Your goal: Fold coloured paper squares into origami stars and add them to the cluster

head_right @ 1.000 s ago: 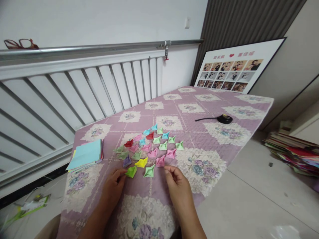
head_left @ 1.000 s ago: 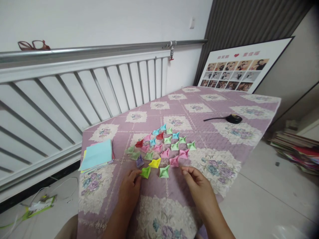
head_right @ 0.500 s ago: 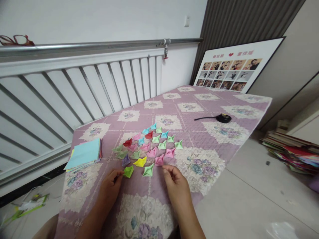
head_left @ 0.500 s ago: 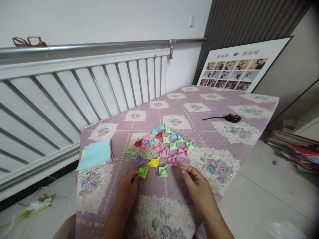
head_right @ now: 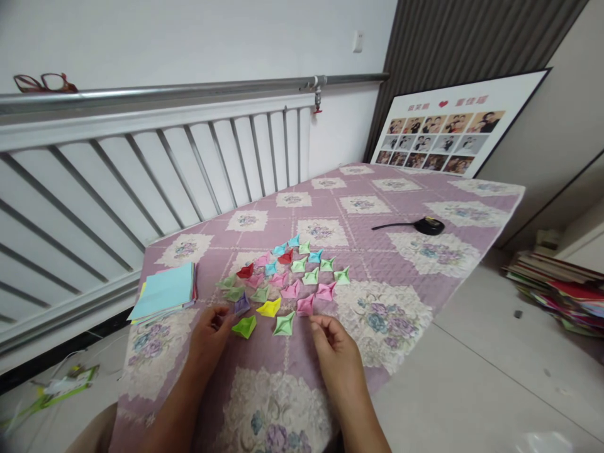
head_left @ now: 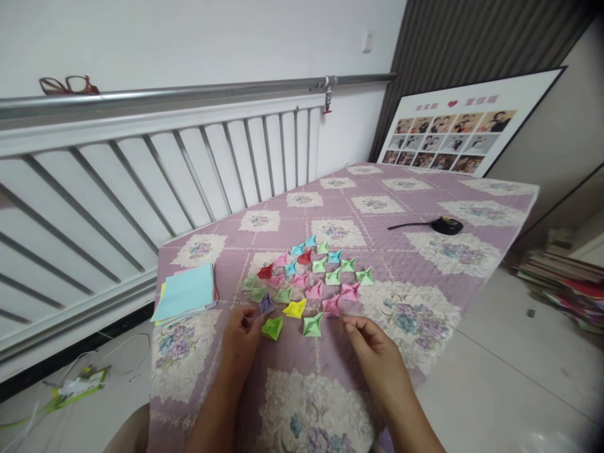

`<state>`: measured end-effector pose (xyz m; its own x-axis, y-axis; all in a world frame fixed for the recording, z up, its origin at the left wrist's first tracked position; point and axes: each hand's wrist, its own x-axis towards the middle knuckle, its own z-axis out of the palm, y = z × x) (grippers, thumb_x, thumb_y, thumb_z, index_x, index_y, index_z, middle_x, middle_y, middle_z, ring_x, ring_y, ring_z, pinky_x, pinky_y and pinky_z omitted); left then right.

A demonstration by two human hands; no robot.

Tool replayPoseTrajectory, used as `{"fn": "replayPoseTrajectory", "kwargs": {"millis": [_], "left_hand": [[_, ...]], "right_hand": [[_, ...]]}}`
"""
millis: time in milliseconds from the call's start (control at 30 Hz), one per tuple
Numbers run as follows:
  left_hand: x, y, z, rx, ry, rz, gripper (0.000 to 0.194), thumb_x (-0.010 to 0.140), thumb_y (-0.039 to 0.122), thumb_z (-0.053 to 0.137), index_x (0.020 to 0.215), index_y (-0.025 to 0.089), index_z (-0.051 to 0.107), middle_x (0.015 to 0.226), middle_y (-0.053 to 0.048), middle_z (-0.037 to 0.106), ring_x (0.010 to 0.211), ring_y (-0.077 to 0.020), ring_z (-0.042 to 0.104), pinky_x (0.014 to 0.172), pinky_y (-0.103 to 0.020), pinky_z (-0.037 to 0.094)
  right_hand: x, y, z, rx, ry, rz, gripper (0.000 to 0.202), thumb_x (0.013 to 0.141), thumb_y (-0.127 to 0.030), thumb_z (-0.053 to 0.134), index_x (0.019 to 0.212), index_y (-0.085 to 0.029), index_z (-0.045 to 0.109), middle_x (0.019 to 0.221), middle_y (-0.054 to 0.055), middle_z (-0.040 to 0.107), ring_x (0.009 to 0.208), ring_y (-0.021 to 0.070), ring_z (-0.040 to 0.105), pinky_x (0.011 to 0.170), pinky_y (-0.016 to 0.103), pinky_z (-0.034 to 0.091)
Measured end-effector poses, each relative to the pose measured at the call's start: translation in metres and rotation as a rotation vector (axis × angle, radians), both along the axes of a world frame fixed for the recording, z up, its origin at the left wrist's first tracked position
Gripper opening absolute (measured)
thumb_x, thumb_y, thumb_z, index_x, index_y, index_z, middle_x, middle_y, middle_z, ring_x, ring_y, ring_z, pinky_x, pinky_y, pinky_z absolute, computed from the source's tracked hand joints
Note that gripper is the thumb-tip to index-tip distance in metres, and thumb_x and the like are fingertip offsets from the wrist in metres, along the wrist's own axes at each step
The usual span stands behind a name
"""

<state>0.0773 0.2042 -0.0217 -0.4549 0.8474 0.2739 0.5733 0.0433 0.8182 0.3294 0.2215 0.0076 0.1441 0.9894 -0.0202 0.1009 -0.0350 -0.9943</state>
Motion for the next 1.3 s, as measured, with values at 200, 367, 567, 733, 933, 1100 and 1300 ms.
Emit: {"fn": "replayPoseTrajectory", "kwargs": {"millis": [200, 367, 567, 733, 933, 1100, 1300], "left_hand": [[-0.006, 0.016, -0.003, -0.037, 0.093, -0.088, 0.021, 0.075, 0.038, 0.061, 0.083, 0.019, 0.065, 0.071, 0.001, 0.057, 0.063, -0.0154, 0.05, 0.061, -0.028, 0.039], [-0.009, 0.018, -0.005, -0.085, 0.06, -0.135, 0.017, 0.074, 0.033, 0.059, 0.082, 0.019, 0.064, 0.069, 0.001, 0.058, 0.061, -0.0151, 0.05, 0.059, -0.027, 0.039], [-0.01, 0.018, -0.006, -0.072, 0.033, -0.145, 0.014, 0.074, 0.029, 0.054, 0.08, 0.02, 0.064, 0.071, 0.001, 0.06, 0.062, -0.0151, 0.051, 0.061, -0.027, 0.039], [-0.012, 0.019, -0.01, -0.044, 0.012, -0.137, 0.015, 0.076, 0.028, 0.052, 0.081, 0.021, 0.064, 0.073, 0.0, 0.062, 0.066, -0.0161, 0.054, 0.063, -0.027, 0.041], [-0.016, 0.016, -0.009, -0.035, 0.026, -0.139, 0.014, 0.077, 0.024, 0.05, 0.081, 0.021, 0.064, 0.078, 0.0, 0.064, 0.072, -0.0172, 0.057, 0.067, -0.029, 0.043], [-0.018, 0.014, -0.005, -0.011, 0.093, -0.135, 0.013, 0.078, 0.02, 0.051, 0.081, 0.022, 0.063, 0.08, 0.0, 0.064, 0.076, -0.0176, 0.057, 0.07, -0.029, 0.043], [-0.017, 0.012, -0.001, 0.052, 0.186, -0.16, 0.015, 0.078, 0.015, 0.049, 0.08, 0.022, 0.062, 0.082, -0.001, 0.063, 0.078, -0.0179, 0.057, 0.071, -0.029, 0.043]], "right_hand": [[0.001, 0.0, 0.001, -0.008, -0.001, 0.001, 0.034, 0.07, -0.051, 0.064, 0.083, -0.02, 0.069, 0.08, 0.004, 0.071, 0.075, 0.0216, 0.062, 0.067, 0.029, 0.048], [0.001, 0.001, -0.002, -0.013, -0.012, 0.024, 0.035, 0.071, -0.052, 0.062, 0.085, -0.021, 0.068, 0.083, 0.004, 0.071, 0.077, 0.0217, 0.061, 0.07, 0.03, 0.048], [-0.002, 0.001, 0.0, -0.011, -0.022, 0.02, 0.035, 0.07, -0.053, 0.063, 0.083, -0.021, 0.069, 0.083, 0.005, 0.071, 0.076, 0.0219, 0.062, 0.069, 0.03, 0.047], [-0.004, 0.001, 0.002, -0.005, -0.035, 0.011, 0.037, 0.069, -0.055, 0.064, 0.081, -0.021, 0.07, 0.077, 0.004, 0.071, 0.072, 0.0207, 0.061, 0.065, 0.028, 0.047], [-0.004, 0.001, 0.001, -0.006, -0.032, 0.016, 0.035, 0.068, -0.053, 0.064, 0.08, -0.02, 0.07, 0.074, 0.003, 0.069, 0.067, 0.019, 0.058, 0.061, 0.027, 0.046], [-0.003, 0.0, 0.0, -0.015, -0.026, 0.028, 0.033, 0.071, -0.051, 0.063, 0.082, -0.02, 0.069, 0.079, 0.004, 0.069, 0.072, 0.0197, 0.059, 0.064, 0.027, 0.046], [-0.003, 0.0, -0.002, -0.015, -0.033, 0.039, 0.033, 0.072, -0.05, 0.062, 0.083, -0.02, 0.069, 0.078, 0.003, 0.068, 0.071, 0.0191, 0.058, 0.064, 0.027, 0.046]]}}
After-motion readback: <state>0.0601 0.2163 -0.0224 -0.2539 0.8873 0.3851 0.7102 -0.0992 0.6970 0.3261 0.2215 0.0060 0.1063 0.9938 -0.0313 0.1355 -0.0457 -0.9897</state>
